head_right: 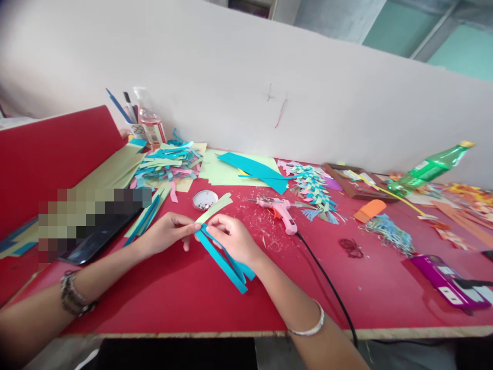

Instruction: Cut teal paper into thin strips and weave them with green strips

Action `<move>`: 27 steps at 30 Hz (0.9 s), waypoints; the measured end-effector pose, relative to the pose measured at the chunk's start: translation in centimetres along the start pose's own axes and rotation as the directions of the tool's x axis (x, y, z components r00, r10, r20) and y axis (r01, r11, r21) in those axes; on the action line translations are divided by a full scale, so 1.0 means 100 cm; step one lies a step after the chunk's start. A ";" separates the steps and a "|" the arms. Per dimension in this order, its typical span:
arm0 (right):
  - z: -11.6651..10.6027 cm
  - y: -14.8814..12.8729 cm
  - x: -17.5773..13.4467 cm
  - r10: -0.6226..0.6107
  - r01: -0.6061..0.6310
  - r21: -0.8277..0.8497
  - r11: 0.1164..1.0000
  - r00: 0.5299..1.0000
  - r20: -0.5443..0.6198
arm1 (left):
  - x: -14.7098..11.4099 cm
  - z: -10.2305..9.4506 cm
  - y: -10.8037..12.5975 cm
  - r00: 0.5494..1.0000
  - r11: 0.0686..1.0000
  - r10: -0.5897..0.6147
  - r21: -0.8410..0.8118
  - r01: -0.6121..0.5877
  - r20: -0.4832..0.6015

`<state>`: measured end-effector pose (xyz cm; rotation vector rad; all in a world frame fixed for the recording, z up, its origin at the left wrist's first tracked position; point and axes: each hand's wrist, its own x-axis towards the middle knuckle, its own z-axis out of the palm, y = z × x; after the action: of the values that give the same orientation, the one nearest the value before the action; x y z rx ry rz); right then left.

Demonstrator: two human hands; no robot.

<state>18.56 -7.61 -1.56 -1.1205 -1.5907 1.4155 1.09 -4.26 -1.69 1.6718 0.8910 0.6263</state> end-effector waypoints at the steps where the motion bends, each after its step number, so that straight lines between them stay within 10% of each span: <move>1: 0.000 0.000 0.000 0.000 0.000 0.006 1.000 1.000 0.004 | 0.000 0.000 0.000 1.000 1.000 0.006 0.004 -0.006 -0.001; 17: 0.007 0.000 0.000 0.070 -0.055 0.151 0.987 0.993 -0.095 | -0.003 0.005 -0.004 0.989 0.999 0.027 -0.032 -0.023 0.148; 27: 0.004 0.001 0.002 0.086 -0.061 0.101 0.993 0.960 -0.268 | -0.003 0.006 -0.001 0.996 0.996 0.084 -0.015 -0.084 0.014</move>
<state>18.09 -7.61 -1.70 -1.2705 -1.2902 1.3039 1.39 -4.84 -1.96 1.7056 0.8071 0.6749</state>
